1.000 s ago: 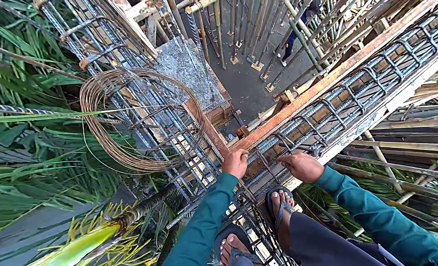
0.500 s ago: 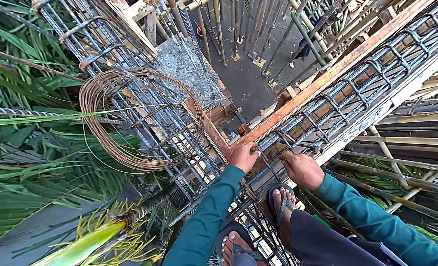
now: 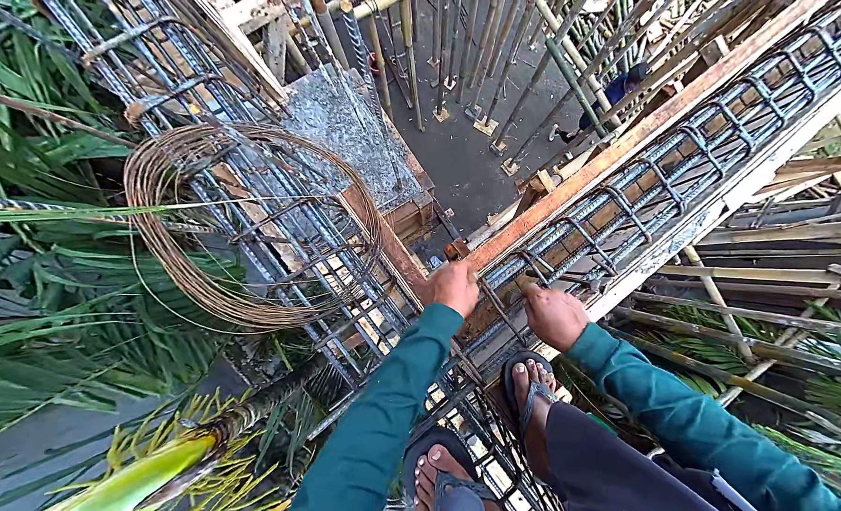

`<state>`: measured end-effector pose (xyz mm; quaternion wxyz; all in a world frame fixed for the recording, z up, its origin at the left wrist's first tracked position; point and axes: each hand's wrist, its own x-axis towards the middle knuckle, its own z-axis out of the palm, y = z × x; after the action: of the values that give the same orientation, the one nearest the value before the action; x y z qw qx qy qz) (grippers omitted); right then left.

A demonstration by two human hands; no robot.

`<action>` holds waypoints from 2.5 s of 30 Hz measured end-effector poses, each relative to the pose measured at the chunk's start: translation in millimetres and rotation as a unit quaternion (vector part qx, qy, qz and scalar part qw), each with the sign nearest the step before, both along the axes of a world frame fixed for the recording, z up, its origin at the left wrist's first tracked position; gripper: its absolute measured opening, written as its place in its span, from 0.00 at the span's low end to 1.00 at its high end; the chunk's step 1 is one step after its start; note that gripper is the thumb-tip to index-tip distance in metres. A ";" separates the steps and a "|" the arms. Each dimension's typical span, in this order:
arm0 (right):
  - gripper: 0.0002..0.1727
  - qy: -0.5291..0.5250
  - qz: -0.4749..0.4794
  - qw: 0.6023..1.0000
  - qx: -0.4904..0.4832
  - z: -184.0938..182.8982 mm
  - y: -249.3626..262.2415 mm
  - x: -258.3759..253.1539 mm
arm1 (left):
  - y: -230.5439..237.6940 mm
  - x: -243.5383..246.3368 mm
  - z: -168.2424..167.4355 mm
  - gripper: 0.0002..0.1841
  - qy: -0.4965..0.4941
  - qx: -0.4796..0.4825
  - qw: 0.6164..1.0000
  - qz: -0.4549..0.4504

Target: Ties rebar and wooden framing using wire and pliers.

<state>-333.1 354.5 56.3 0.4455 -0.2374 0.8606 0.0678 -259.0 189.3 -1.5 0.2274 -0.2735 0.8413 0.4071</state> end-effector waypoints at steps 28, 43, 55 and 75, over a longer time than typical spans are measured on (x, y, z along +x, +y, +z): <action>0.20 0.017 -0.013 1.000 0.011 9.9 6.2 -11.0 | -13.0 23.5 54.6 0.12 0.211 -0.041 0.970 -0.111; 0.15 0.118 0.015 0.993 -0.004 31.6 21.8 2.3 | -90.1 316.4 103.0 0.31 -0.275 -0.149 0.940 0.139; 0.17 0.253 -0.097 0.943 -0.195 73.9 54.5 -22.8 | 23.0 157.7 112.1 0.18 0.122 0.194 0.973 0.036; 0.12 -0.074 -0.082 0.870 -0.481 53.3 12.1 84.5 | 36.0 119.7 93.9 0.15 0.253 0.268 0.907 0.203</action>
<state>-248.5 366.6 109.6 0.3425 -0.3553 0.7678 -0.4086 -139.3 225.4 92.3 -0.0164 -0.2550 0.6561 0.7101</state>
